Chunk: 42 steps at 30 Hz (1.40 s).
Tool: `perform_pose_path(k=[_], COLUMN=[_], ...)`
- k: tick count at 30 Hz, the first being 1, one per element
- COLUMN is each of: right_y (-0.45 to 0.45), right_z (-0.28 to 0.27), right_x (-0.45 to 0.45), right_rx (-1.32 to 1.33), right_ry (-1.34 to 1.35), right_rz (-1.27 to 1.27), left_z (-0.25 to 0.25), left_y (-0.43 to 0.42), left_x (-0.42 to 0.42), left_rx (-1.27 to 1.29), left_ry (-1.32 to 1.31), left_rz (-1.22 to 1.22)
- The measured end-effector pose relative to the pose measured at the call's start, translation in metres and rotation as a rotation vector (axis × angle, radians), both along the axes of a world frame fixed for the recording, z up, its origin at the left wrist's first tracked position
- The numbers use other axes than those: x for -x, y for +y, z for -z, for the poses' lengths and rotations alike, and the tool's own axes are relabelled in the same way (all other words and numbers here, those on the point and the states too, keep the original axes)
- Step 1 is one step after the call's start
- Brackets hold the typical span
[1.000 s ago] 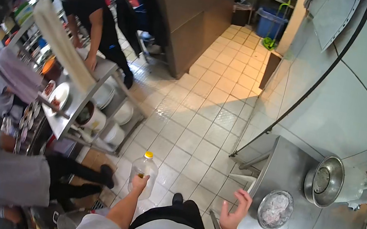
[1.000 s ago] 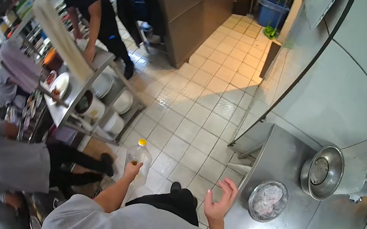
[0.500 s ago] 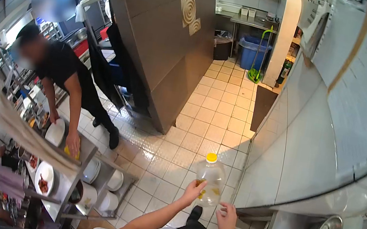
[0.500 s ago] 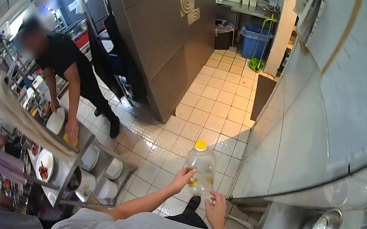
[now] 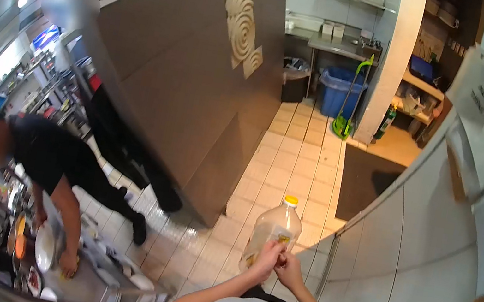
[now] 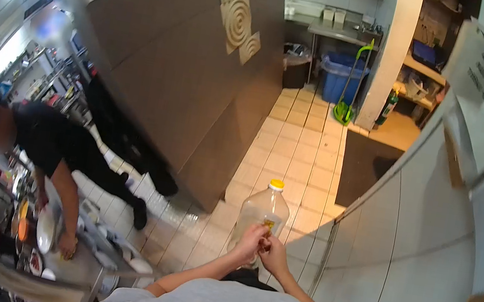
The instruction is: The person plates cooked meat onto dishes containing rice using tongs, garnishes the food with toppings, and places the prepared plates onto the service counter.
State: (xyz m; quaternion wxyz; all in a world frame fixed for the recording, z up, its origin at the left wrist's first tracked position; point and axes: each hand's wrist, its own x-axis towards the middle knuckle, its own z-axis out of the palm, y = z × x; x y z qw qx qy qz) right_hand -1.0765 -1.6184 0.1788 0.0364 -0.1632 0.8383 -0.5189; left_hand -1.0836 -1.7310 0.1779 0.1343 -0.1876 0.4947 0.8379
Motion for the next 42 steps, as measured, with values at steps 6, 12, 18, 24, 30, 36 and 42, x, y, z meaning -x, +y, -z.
perform_pose_path(k=[6, 12, 18, 24, 30, 36, 42], right_y=[0.018, 0.088, 0.149, 0.134, 0.05, 0.004, 0.019], right_z=[0.019, 0.021, 0.056, 0.085, 0.08, 0.069, 0.068], right_x=[0.164, 0.311, 0.47, 0.69, 0.935, 1.16, 1.36], right_rx=[0.288, -0.071, -0.374, -0.214, 0.565, 0.923, 1.121], right_ry=[-0.109, -0.014, -0.074, -0.309, -0.721, -0.725, -0.709], right_rz=[0.248, 0.627, 0.677, 0.598, 0.534, 0.554, 0.648], left_z=[-0.053, -0.055, 0.015, 0.169, 0.2, 0.211, 0.192], left_y=[0.007, 0.0, -0.092, -0.262, -0.283, -0.282, -0.337], left_x=[0.172, 0.341, 0.517, 0.536, 0.552, 0.76, 0.956], left_rx=[0.03, 0.202, 0.873, 1.781, 1.63, 1.424, 1.168], left_ry=[0.159, 0.477, 0.457, 0.2, -0.358, -0.485, -0.143], left_rz=[0.357, 0.722, 0.38, 0.587, 0.628, 0.545, 0.17])
